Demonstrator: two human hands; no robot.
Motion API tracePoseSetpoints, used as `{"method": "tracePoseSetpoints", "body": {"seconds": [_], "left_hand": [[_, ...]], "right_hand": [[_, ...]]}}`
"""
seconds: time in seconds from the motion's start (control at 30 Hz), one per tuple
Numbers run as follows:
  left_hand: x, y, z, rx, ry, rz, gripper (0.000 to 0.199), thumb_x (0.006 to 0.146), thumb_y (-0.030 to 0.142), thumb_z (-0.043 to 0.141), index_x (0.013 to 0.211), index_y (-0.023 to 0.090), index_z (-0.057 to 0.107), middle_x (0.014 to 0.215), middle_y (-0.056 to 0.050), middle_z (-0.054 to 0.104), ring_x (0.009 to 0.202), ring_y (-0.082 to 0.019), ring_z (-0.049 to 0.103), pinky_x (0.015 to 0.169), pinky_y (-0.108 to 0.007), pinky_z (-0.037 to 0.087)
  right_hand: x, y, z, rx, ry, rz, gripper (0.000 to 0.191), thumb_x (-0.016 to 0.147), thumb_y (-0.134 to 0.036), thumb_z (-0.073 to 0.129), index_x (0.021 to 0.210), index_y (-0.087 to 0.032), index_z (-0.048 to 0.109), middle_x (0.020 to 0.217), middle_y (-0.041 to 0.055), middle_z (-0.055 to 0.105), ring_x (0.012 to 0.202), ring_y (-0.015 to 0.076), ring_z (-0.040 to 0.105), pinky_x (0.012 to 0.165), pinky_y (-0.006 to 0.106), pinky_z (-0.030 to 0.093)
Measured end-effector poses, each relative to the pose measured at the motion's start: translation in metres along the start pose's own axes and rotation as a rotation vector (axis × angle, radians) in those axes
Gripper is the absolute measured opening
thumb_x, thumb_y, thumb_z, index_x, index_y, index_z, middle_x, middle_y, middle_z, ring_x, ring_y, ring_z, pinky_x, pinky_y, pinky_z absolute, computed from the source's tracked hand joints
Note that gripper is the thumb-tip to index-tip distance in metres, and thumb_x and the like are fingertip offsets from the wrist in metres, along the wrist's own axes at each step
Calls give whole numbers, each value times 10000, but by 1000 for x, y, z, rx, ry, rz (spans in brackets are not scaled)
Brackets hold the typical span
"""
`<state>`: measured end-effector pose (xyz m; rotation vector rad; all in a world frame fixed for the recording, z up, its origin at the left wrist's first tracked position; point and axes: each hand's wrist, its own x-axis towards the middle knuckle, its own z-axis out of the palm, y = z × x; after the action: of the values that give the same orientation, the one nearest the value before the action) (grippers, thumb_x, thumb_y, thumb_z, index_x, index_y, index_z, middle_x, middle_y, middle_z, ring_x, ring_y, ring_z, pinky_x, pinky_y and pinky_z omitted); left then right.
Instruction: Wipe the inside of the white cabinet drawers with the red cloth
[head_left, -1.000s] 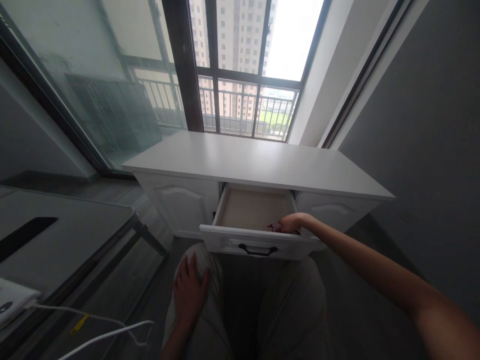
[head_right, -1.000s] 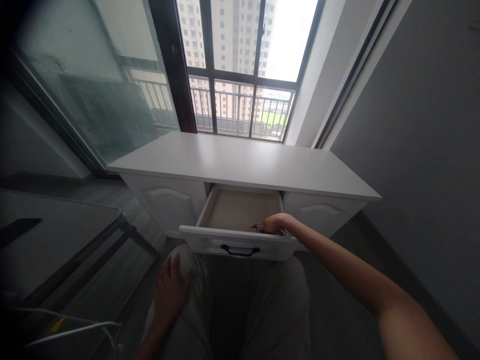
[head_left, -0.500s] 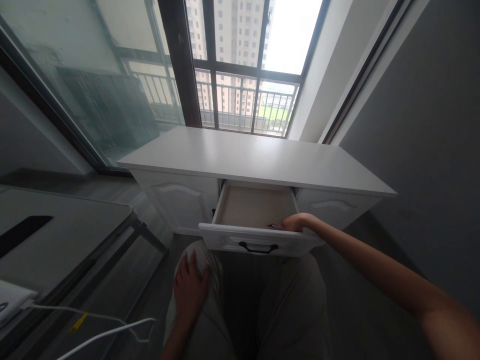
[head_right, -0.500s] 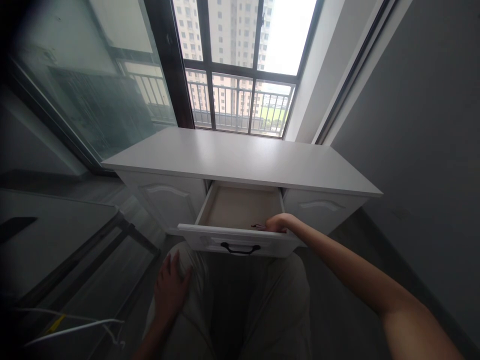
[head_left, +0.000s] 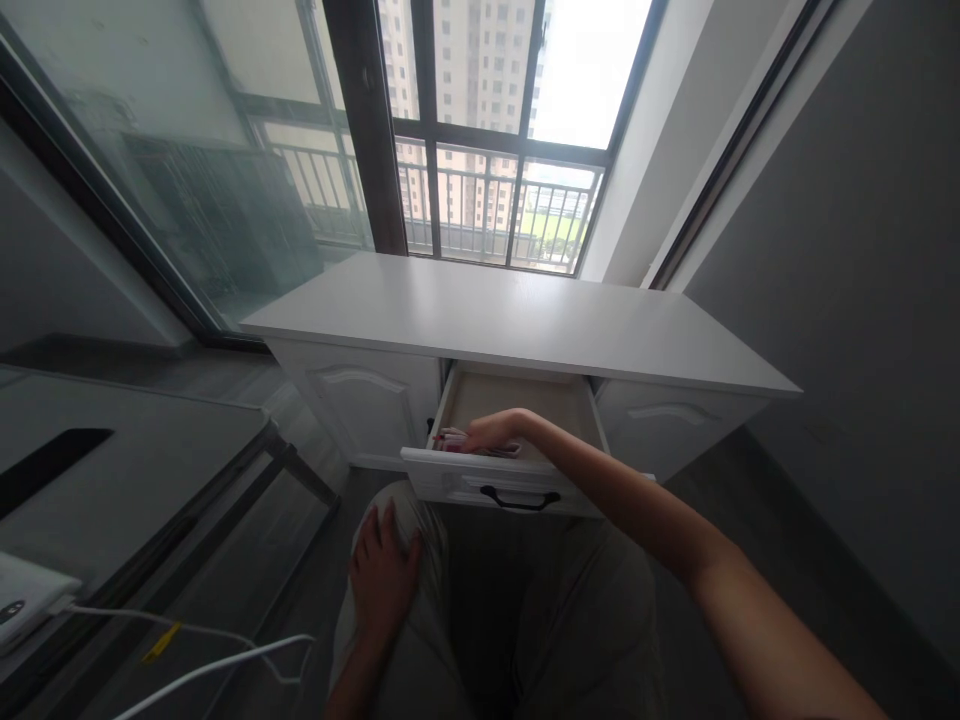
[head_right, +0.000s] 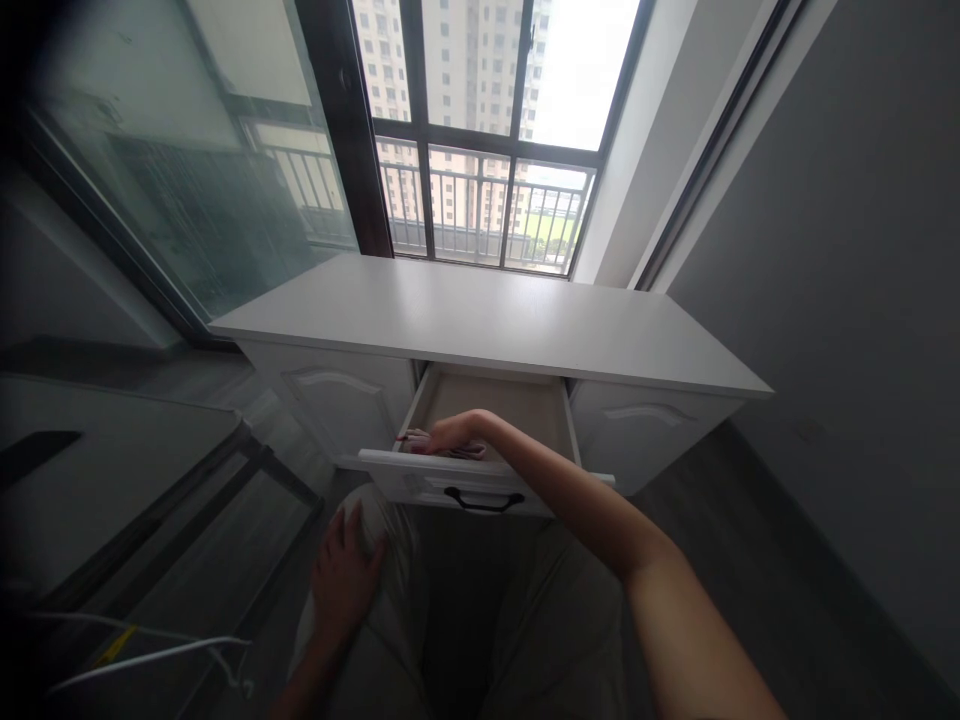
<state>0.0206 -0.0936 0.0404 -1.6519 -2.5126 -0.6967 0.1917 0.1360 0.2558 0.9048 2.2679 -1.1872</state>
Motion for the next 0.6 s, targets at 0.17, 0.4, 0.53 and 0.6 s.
{"method": "tracePoseSetpoints", "body": {"seconds": [0.17,0.4,0.53,0.6], "left_hand": [[0,-4,1,12,6,0,657,1022,446,436,1589,116,417,1606,-233,447,1407,-388,500,1078,-556,492],[0,-1,1,-4,-8,-5,669,1013,458,450,1592,124,415,1612,-229,439,1424,-379,488,1120,-548,461],[0,2,1,-13,-10,-3,662,1012,449,448,1587,122,423,1606,-229,445,1430,-373,481,1129,-541,453],[0,2,1,-13,-6,4,667,1012,457,447,1586,118,425,1600,-231,450,1423,-376,486,1133,-545,450]], "right_hand": [[39,-23,-3,-24,8,-43,323,940,-281,621,648,-143,613,723,16,627,690,146,546,648,250,418],[32,-6,3,73,56,-72,308,960,-280,618,689,-135,639,688,0,607,672,139,541,635,244,412],[23,1,0,204,78,35,276,985,-295,609,786,-118,682,734,23,659,659,142,592,609,234,442],[15,9,-5,312,153,145,266,1000,-327,598,877,-118,707,771,44,695,666,160,634,600,242,469]]}}
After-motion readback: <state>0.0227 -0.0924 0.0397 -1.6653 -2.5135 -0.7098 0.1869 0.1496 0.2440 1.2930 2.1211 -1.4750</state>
